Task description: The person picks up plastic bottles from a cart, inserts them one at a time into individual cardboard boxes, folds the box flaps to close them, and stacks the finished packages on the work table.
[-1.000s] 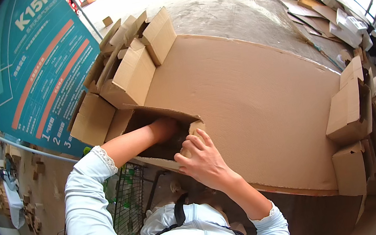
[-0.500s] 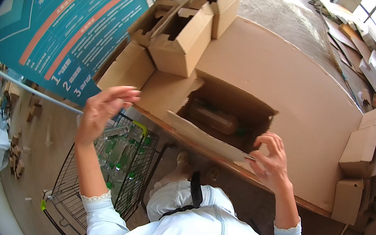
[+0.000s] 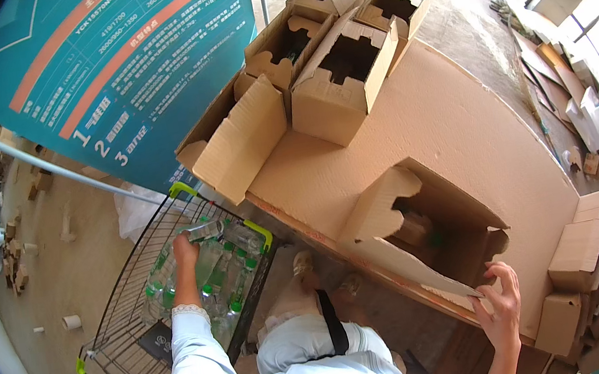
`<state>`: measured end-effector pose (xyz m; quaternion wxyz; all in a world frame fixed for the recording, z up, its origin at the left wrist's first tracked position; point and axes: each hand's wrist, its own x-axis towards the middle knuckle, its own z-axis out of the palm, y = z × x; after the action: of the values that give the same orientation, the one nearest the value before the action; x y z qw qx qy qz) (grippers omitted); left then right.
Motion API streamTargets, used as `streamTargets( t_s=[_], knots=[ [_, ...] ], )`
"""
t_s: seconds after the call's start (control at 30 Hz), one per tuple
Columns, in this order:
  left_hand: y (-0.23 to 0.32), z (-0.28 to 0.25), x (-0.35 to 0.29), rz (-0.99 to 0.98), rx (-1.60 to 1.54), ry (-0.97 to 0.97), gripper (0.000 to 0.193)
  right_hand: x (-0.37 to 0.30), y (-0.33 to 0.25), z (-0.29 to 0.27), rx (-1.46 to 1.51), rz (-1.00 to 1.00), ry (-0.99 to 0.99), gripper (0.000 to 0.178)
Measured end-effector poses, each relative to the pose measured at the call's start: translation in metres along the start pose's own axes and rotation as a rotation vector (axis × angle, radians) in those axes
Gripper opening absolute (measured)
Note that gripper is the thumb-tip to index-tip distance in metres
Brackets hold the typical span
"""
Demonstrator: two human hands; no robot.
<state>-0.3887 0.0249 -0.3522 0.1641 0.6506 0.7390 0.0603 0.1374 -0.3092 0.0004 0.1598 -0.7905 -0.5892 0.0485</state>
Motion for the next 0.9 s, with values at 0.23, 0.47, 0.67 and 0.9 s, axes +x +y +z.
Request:
streamTargets(
  t_s=[0.23,0.47,0.67,0.9],
  knots=[
    [-0.018,0.058,0.072,0.080,0.402,-0.453,0.044,-0.004,-0.011,0.005,0.001,0.077,0.037,0.021],
    [-0.052,0.117,0.075,0.099,0.773,-0.226,0.051,0.008,-0.020,0.001,-0.014,0.107,0.040,0.021],
    [0.001,0.048,0.056,0.016,0.618,-0.542,0.086,0.001,-0.011,0.006,0.010,0.088,0.077,0.020],
    [-0.010,-0.070,-0.017,-0.046,0.226,-0.487,0.057,-0.002,-0.008,0.004,0.036,-0.002,0.117,0.019]
  ],
)
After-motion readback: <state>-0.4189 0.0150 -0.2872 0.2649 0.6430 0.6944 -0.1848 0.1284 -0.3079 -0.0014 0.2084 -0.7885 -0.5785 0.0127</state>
